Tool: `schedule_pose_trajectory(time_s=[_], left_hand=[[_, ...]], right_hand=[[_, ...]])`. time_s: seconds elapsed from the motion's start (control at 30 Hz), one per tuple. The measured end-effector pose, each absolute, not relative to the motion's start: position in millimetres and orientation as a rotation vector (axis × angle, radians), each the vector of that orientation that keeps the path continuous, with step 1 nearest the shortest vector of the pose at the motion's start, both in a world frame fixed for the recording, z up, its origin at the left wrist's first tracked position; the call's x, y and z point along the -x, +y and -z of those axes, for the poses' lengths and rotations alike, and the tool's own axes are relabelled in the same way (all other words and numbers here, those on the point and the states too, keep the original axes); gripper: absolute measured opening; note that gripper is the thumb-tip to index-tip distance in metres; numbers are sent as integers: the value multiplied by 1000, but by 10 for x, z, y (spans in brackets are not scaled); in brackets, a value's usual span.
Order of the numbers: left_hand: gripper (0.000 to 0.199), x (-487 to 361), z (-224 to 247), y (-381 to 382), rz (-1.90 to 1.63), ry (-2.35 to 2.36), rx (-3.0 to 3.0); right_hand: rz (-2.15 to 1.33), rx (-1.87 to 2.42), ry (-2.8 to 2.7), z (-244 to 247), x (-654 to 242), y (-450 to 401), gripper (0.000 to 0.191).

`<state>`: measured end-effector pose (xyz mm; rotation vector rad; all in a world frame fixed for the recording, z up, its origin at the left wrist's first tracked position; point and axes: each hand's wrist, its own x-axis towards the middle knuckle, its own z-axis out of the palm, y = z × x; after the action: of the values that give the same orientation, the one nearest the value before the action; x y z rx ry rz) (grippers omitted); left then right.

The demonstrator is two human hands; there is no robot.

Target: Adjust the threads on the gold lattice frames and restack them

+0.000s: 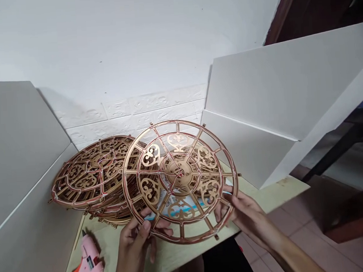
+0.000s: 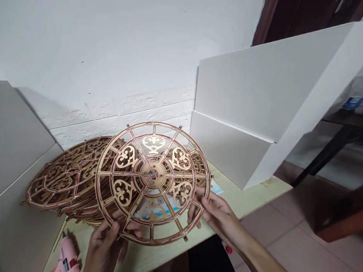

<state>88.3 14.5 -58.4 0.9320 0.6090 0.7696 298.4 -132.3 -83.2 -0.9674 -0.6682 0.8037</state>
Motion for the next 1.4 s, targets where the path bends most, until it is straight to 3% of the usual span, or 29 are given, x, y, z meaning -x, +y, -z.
schedule_pose_trajectory(time_s=[0.2, 0.37, 0.57, 0.8, 0.93, 1.13, 1.4], left_hand=[[52, -890, 587, 189, -739, 580, -964], [42, -849, 631, 203, -717, 515, -1017], [55, -858, 521, 95, -731, 518, -1114], [54, -864, 513, 87, -776, 571, -1116], [54, -879, 451, 24, -819, 622, -964], [68, -892, 364, -34, -844, 629, -848], [66, -923, 397, -74, -871, 641, -928]], right_hand=[[-808, 1010, -599, 747, -2886, -1328, 54], [-834, 1010, -607, 697, -2862, -1343, 48], [-868, 1014, -596, 699, -2867, -1321, 53], [-843, 967, -540, 744, -2819, -1310, 53], [-848, 866, -579, 795, -2841, -1338, 47], [-865, 822, -712, 780, -2856, -1348, 21], [-772, 849, -709, 667, -2766, -1282, 22]])
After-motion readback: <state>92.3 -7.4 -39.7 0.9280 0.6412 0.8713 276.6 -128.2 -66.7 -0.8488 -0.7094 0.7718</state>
